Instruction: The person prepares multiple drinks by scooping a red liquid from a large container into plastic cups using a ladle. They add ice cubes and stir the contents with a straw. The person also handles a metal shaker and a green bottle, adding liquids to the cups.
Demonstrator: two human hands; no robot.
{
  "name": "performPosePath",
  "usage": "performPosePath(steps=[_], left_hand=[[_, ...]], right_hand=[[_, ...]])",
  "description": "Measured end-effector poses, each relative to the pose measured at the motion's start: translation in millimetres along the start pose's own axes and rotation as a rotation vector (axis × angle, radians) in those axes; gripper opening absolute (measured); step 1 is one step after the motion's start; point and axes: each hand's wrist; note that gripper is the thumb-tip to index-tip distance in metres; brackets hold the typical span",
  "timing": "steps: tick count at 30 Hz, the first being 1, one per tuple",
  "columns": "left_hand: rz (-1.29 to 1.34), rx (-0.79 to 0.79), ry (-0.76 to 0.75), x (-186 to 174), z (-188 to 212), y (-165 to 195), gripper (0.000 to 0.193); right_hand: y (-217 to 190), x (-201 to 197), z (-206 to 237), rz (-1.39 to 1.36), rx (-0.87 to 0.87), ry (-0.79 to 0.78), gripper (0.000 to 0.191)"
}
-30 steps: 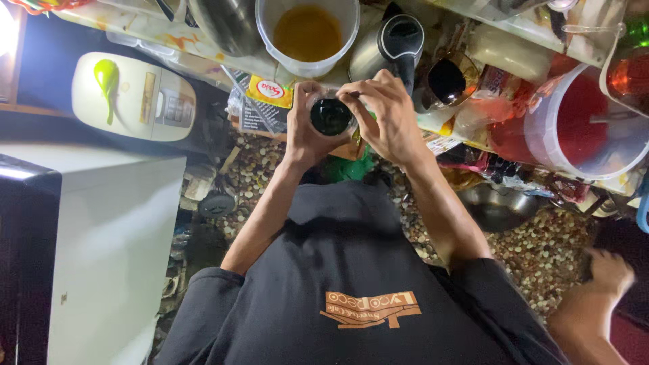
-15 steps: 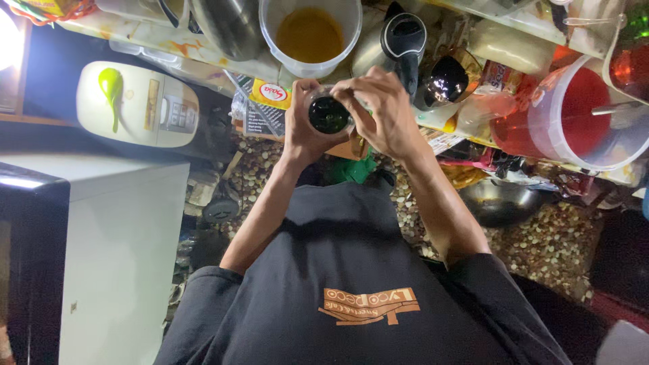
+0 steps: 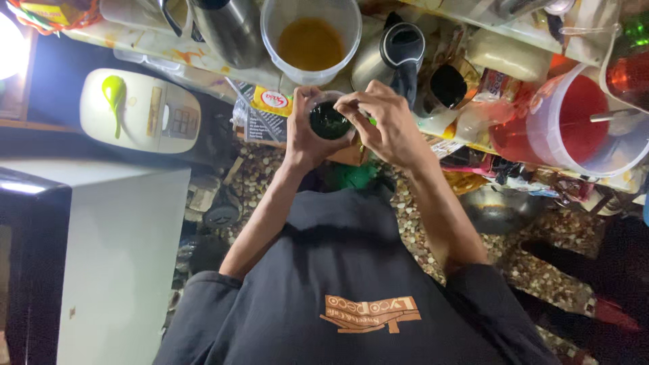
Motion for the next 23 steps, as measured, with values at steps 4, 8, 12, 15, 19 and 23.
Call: performPosePath(steps=[4,8,12,15,19,23], left_hand=[[-0.304,0.202,0.0,3,1,4,0.076],[-0.038,0.053,-0.041,3,1,7,0.084],[0.036,0.024,-0.025,5,-3,6,0.083],[-0.024,0.034,-0.026,4,-1,5,0.084],[0.021,0.037,-0.037,6,-1,5,0.084],[-0.012,-0.005,-0.011,5,0,4,0.084]], right_hand=[[-2,-3,-1,0.075,-0.189,0.125,0.009],[-6,-7,2,0.054,-0.192,0.124,0.011],[-10,-8,-1,-0.03,-0.108,0.028,0.013],[-11,-7,0,0.079,-0.159,0.145,0.009],[-10,-5,-1,0.013,-0.119,0.067,0.013],[-7,-2,-1,0.021,-0.152,0.096,0.012]])
Point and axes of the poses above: each hand's wrist, its own z-axis away from the middle knuckle, its own x-axis out of the palm, y = z × x, and after that the axes turned 8 degrees about x, right-handed
